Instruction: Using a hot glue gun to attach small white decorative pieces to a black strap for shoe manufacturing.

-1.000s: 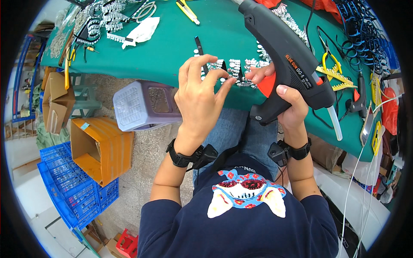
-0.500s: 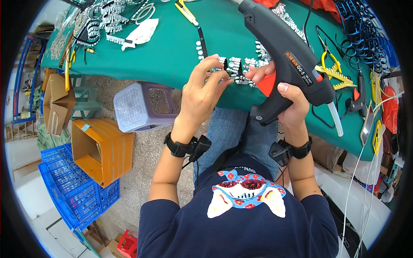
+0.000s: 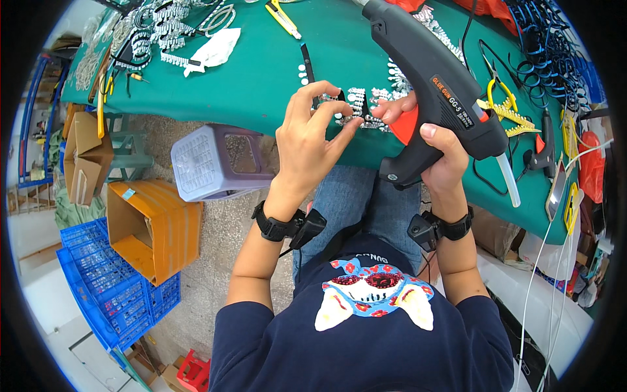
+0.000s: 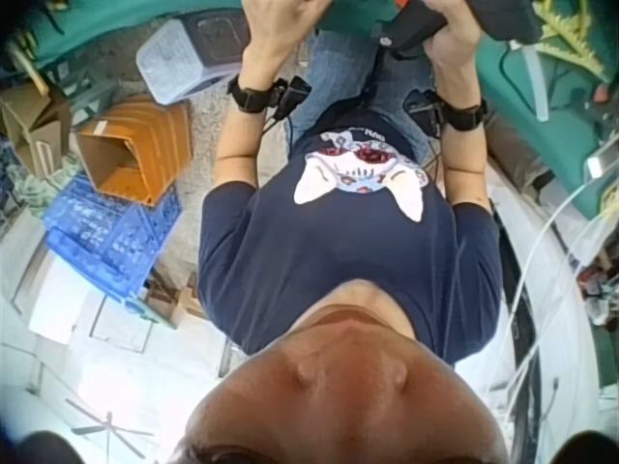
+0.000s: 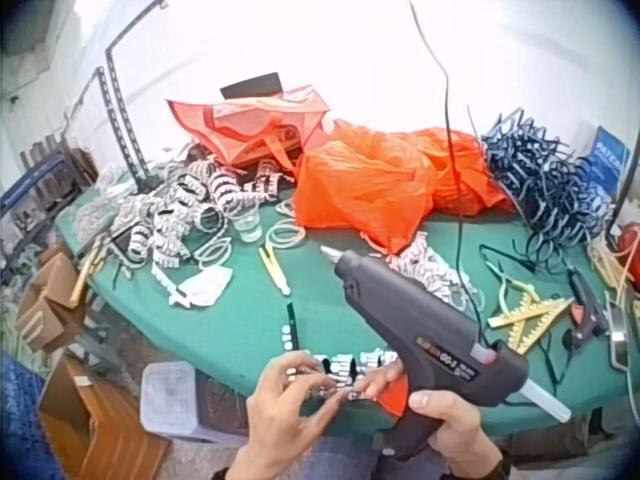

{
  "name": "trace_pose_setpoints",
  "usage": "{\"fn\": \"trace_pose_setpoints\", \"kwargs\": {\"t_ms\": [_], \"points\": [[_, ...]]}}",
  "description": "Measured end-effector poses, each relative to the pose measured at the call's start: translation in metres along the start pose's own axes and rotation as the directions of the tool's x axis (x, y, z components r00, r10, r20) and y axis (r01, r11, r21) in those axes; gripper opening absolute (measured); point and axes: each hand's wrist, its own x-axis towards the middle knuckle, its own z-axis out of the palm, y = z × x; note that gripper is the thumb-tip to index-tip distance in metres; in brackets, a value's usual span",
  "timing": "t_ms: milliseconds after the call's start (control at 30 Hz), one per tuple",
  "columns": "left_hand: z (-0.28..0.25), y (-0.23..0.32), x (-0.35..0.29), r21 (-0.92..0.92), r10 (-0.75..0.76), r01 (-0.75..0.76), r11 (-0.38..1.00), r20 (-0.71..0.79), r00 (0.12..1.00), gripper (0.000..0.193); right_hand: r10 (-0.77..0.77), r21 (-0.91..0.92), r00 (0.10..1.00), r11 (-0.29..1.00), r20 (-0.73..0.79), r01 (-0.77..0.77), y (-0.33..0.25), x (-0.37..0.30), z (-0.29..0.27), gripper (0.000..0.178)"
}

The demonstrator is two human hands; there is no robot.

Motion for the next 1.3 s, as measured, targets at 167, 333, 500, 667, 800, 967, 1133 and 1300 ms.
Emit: {"fn": "trace_pose_setpoints", "kwargs": {"t_ms": [167, 333, 500, 667, 800, 967, 1133, 1300], "points": [[0.0, 0.003, -0.001, -0.007, -0.015, 0.015, 1.0, 0.006, 1.0, 0.017, 0.001, -0.002, 1.0, 1.0, -0.011, -0.001, 0.0, 0.0, 0.0, 0.043], [0.0, 0.005, -0.003, -0.029, -0.077, 0.078, 0.997, 0.019, 0.997, 0.017, 0.002, 0.002, 1.0, 1.0, -0.014, -0.002, -0.001, -0.001, -0.001, 0.045], [0.0, 0.004, -0.004, -0.051, -0.07, 0.073, 0.996, 0.052, 0.996, 0.018, 0.036, -0.045, 0.998, 0.998, -0.06, -0.039, -0.004, -0.001, 0.004, 0.041], [0.003, -0.002, -0.007, -0.071, -0.006, 0.01, 0.997, 0.043, 0.999, 0.019, 0.037, -0.061, 0.998, 0.997, -0.059, -0.04, -0.004, -0.001, 0.004, 0.041], [0.001, -0.006, -0.008, -0.108, 0.065, -0.062, 0.992, 0.021, 0.998, 0.02, 0.036, -0.067, 0.997, 0.997, -0.066, -0.04, -0.004, 0.0, 0.005, 0.041], [-0.003, -0.005, -0.004, -0.115, 0.056, -0.054, 0.992, 0.011, 0.998, 0.025, 0.032, -0.063, 0.997, 0.997, -0.07, -0.036, -0.004, 0.002, 0.001, 0.04], [-0.003, -0.004, -0.003, -0.106, 0.001, -0.001, 0.994, 0.002, 1.0, 0.026, -0.009, -0.027, 1.0, 1.0, -0.006, 0.008, -0.002, 0.003, -0.001, 0.045], [-0.004, 0.002, 0.001, -0.163, -0.063, 0.064, 0.984, 0.012, 0.998, 0.02, -0.012, -0.041, 1.0, 0.999, -0.006, 0.012, -0.011, 0.003, 0.0, 0.044]]}}
